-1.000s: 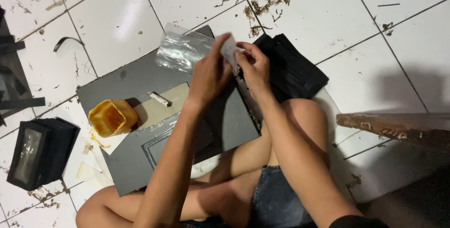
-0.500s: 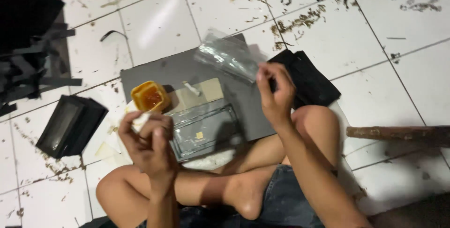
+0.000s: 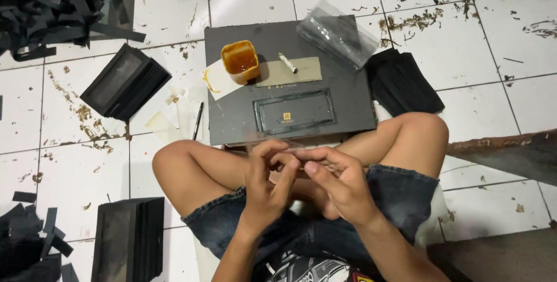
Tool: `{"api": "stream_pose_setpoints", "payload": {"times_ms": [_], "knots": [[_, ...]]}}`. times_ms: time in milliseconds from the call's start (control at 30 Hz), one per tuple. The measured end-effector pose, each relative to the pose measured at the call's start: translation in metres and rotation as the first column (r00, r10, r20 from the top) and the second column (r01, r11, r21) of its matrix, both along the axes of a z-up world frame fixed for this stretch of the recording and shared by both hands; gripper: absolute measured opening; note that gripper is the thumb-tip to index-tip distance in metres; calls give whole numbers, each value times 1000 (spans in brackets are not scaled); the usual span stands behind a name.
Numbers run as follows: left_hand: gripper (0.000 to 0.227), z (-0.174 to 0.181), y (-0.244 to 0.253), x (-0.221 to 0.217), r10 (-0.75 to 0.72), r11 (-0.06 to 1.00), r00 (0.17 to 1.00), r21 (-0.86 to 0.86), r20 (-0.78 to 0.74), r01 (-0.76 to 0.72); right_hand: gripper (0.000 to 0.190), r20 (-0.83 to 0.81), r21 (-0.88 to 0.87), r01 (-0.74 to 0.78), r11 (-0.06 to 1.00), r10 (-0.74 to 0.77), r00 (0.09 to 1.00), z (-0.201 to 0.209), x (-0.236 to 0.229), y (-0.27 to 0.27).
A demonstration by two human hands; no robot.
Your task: The person applies a brown adhesive to the edges of a black picture frame using a small stick, then places a clear plastic sheet over the frame and presses it down. They repeat this process on a second frame, smoothing the plastic and ensuring adhesion.
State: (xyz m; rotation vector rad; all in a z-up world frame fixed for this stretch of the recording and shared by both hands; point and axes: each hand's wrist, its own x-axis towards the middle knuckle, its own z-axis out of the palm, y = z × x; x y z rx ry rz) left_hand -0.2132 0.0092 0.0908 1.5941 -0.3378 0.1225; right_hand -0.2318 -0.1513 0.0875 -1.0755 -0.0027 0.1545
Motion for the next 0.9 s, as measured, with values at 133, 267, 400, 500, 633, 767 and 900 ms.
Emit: {"api": "stream_pose_setpoints", "payload": {"times_ms": [133,267,400,500,633,767,900], "knots": [[29,7,7,-4,31,999,999,28,-8,-31,17,-46,188,0,982,9,999,-12,-9,16],[18,9,11,-9,68,988,992,128,110,-82,15,-120,108,212,971,-199,973,-7,-18,37],[9,18,9,-13,50,993,995,99,86,-58,12,-98,153,199,968,-185,978,-19,-20,33],[15,10,3,-16,65,994,997,83,48,-69,16,-109,203,213,956,-194,975,-10,-19,36],[20,8,-1,-14,100,987,995,120,20,-102,17,-69,126,226,966,-218,973,-8,-19,31],[13,11,12,-4,59,980,997,194,-49,-48,15,-140,128,265,956,-247,959,-29,-13,6],[19,4,34,10,5,979,968,-194,-250,-55,15,-136,271,322,907,-295,946,-50,2,-38]]}}
